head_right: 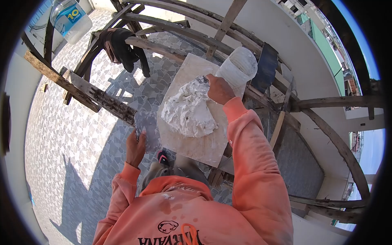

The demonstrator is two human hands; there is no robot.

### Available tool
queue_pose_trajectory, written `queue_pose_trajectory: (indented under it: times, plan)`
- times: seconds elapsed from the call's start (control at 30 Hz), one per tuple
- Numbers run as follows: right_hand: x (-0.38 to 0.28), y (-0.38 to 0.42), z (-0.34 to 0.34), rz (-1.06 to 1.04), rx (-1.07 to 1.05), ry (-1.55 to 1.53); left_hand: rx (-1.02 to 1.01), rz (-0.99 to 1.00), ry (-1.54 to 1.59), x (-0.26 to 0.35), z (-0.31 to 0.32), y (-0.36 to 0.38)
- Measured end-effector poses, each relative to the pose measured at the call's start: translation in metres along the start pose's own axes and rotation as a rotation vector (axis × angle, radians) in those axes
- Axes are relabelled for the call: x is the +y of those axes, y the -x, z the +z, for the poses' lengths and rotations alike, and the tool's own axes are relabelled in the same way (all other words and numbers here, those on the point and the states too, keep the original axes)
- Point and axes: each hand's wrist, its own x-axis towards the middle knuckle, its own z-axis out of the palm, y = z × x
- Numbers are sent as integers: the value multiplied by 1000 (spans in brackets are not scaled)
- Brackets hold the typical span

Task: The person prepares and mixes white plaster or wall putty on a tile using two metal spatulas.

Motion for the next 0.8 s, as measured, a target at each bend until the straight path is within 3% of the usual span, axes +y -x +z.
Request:
queue_pose_trajectory:
  times: [0.03,0.1,0.23,0.5,0.6,0.8]
  plan:
    - [4,-30,1,52,-48,37,14,-29,-1,1,-1,4]
    - [30,-91,23,-61,-28,89,34,-93,-38,5,-3,13]
    - [61,-172,62,-178,-233,148,74,-134,-156,8,0,31]
    - [57,-198,81,-354,-916,59,139,-218,-144,0,19,60]
    - [44,-184,73,-442,-903,118,122,-194,-139,3,22,58]
    - [26,-80,45,-481,-466,216,71,-118,-179,-5,17,51]
